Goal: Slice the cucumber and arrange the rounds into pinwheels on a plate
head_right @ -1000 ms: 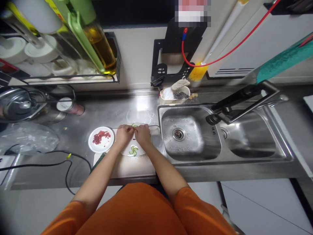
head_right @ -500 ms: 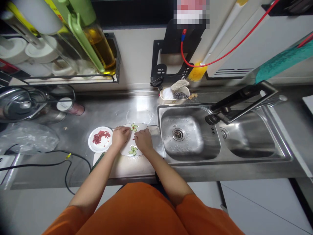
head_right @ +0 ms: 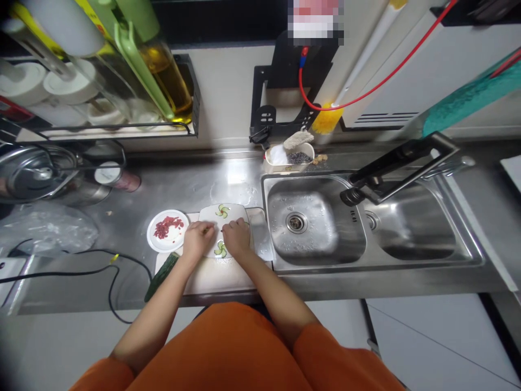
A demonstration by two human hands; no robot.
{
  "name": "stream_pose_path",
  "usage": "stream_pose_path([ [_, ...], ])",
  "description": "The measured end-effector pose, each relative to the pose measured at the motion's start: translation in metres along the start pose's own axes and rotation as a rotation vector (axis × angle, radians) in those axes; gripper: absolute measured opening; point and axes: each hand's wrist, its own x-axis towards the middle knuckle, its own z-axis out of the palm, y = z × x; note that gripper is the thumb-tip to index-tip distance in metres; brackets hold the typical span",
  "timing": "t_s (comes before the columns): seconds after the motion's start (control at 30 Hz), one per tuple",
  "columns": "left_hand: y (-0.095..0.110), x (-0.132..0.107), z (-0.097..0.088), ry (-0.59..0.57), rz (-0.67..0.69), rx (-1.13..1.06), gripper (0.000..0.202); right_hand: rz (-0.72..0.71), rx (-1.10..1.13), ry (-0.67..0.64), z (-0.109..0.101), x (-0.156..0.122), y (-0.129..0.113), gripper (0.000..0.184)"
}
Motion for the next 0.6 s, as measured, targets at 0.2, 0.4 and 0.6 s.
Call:
stream_pose_path([
  [0.2,0.003,-0.005,0.001,-0.026,0.011,-0.012,0.017,0.090,0.076,0.053,-0.003,-0.005,0.002,0.024],
  [0.4,0.015,-0.008,0.008,-0.071,0.033,-0.084,0.016,0.407,0.288,0.208,-0.014,-0.027,0.033,0.020],
  [0.6,0.028,-0.004,0.022,-0.121,0.078,-0.122,0.016,0.493,0.404,0.270,-0.012,-0.033,0.047,0.018],
])
